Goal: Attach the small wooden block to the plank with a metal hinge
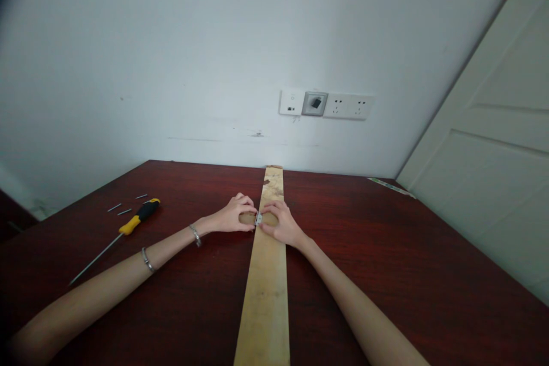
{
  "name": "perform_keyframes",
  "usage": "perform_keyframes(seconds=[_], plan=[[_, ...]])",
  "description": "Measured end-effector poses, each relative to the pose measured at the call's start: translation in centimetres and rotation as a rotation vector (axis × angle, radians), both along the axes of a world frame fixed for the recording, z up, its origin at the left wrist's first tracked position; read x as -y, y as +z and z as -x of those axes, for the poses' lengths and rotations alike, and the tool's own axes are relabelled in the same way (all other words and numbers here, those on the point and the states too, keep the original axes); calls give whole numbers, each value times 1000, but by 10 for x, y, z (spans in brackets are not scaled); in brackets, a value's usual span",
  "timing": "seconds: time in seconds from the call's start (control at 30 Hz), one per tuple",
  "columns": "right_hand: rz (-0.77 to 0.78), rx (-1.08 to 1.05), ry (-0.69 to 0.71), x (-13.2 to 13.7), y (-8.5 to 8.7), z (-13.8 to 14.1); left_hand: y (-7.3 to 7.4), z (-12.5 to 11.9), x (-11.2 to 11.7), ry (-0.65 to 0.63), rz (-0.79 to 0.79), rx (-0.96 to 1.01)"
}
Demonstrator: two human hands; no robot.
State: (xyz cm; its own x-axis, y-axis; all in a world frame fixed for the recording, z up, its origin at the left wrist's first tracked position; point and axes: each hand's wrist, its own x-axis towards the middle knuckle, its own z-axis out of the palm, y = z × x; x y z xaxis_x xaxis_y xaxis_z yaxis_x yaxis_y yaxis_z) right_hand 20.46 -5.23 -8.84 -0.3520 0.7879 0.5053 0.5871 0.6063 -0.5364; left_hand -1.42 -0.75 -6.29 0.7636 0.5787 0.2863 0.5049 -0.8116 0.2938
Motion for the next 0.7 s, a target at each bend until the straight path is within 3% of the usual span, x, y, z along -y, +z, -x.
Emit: perform_keyframes(seconds=[0.7], plan=[[-9,-13,-8,-1,-3,0,-2,-2,-1,35,93,23]])
